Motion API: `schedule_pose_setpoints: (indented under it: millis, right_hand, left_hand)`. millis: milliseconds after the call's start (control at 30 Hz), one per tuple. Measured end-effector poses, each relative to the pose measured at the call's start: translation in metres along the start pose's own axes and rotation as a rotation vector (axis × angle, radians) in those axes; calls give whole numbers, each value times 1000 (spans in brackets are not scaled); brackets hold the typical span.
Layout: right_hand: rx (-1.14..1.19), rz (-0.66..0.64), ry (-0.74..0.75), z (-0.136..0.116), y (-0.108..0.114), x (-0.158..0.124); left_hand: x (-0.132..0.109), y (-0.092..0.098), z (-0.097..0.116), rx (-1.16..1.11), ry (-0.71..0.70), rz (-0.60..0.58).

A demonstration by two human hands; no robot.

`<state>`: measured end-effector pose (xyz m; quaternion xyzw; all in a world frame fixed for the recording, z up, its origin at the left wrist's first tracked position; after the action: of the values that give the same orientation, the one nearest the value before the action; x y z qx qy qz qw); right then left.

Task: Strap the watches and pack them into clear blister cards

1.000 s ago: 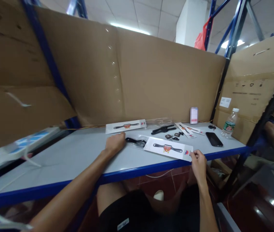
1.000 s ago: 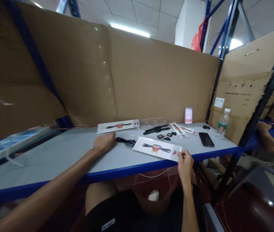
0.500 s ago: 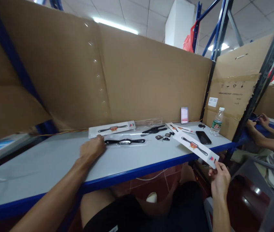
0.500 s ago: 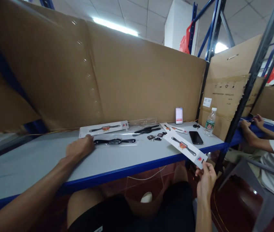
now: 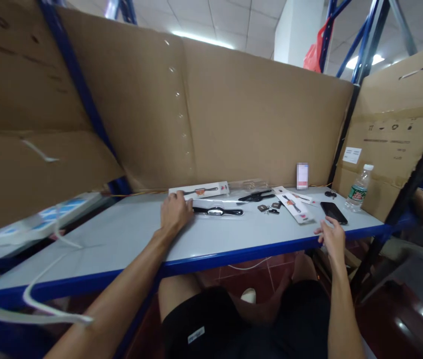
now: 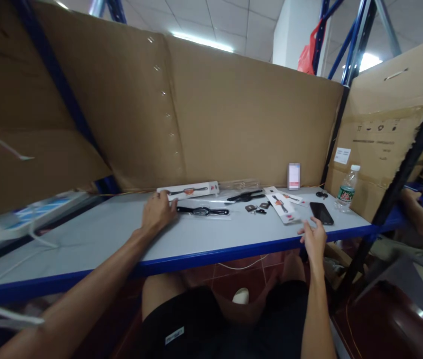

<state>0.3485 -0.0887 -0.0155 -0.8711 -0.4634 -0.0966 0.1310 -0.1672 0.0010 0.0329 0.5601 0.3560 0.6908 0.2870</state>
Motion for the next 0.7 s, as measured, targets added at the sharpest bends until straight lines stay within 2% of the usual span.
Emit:
schedule_pose_setpoints:
  millis: [67, 167, 267, 433, 567, 700]
  right_hand:
    - [6, 39, 44, 2, 13, -15]
    - [48, 50, 31, 13, 23, -37]
    - [36, -18, -14, 23, 19, -51]
    - [25, -104, -49, 30, 11, -76]
    - [-13, -177, -65, 35, 5, -93]
    - [-33, -200, -76, 31, -1, -97]
  left_hand:
    - [-3, 4, 17, -50, -180, -8]
    - [-16, 3, 46, -92, -487, -114]
    - [-27, -4, 61, -72, -615, -197]
    - [-26, -17, 58, -16, -611, -202]
    - [-18, -22, 50, -10, -534, -186]
    - [-14, -22, 46, 8, -454, -170]
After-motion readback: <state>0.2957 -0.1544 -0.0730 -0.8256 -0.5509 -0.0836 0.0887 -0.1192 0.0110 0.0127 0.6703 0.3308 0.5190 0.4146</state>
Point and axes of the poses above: each hand's wrist, its own x-axis towards the middle knuckle, its own y-axis out of the back of the hand, z = x × y, the point moved 5 cm from there along x, towards the middle knuckle, and after that the axes turned 2 degrees about x, right-handed, at the moved point
